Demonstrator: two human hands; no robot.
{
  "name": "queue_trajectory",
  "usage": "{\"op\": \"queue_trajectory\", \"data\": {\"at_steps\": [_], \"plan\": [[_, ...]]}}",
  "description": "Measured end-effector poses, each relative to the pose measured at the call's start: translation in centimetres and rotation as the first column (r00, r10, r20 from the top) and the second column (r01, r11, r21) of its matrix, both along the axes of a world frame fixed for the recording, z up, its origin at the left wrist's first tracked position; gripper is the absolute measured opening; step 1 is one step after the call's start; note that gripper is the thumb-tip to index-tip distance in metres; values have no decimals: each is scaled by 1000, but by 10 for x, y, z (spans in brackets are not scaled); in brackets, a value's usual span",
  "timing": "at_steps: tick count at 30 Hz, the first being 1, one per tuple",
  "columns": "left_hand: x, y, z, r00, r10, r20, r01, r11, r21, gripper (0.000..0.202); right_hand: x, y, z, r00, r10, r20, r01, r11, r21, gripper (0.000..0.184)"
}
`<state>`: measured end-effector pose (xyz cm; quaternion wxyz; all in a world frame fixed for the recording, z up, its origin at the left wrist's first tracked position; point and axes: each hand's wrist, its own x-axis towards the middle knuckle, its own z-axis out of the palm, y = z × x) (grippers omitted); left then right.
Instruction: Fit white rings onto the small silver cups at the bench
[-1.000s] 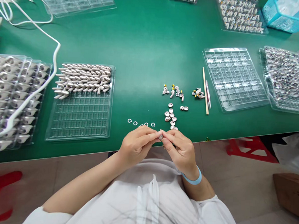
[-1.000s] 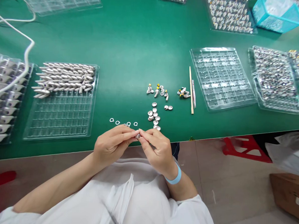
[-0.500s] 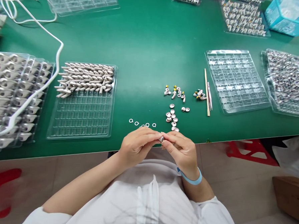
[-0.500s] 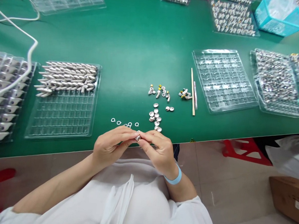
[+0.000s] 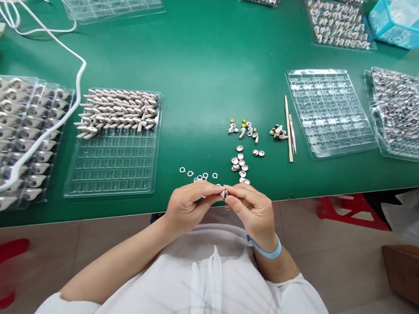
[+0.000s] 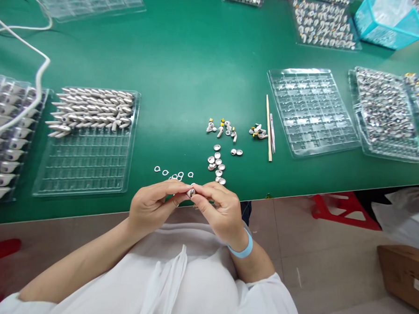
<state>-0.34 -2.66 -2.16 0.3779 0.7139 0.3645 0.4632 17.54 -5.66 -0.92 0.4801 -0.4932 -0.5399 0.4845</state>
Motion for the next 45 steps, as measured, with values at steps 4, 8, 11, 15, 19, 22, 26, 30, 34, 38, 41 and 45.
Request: {"op": "queue_trajectory", "data": {"at_steps": [4,8,11,15,19,22,26,30,34,38,41,45], "plan": [[0,-1,-2,1000,10,-4,-11,1000,-23,21,0,-1,0,1000,-8,-13,8,1000,-2,22],[0,-2,-1,1000,13,-7,-13,999,-29,21,0,-1,-1,1000,-11,-15,11,1000,1,23],[0,-1,0,1000,20,-5,-20,1000,-21,20,-1,-1,-1,1000,-19,-7,19,1000,15,22],[1,-1,3,999,33,5,-33,999,-29,16,-1,-1,-1,1000,-27,-4,27,1000,12,21],[1,0,5,1000,29,9,-29,999,-28,14,-1,-1,-1,999,-18,-33,17,1000,-19,22],[2,1,8,1000,18,11,-18,1000,-2,14,0,-1,-2,997,-10,-71,7,999,-42,22],[2,2,12,1000,29,5,-29,999,35,11,1,-1,-4,996,3,-85,-9,998,-66,21],[1,4,16,1000,26,-9,-25,998,62,10,3,0,-6,993,25,-115,-32,998,-59,21],[0,4,19,999,15,-47,-8,987,159,13,3,0,-9,987,47,-151,-57,997,-60,21],[-2,4,22,995,18,-97,10,959,285,16,3,-1,-14,978,45,-204,-64,994,-87,21],[-2,3,23,993,24,-115,15,943,331,18,3,-1,-17,972,47,-228,-68,994,-83,20],[-3,3,23,993,-1,-118,43,935,353,18,4,0,-16,975,63,-213,-76,996,-51,20]]}}
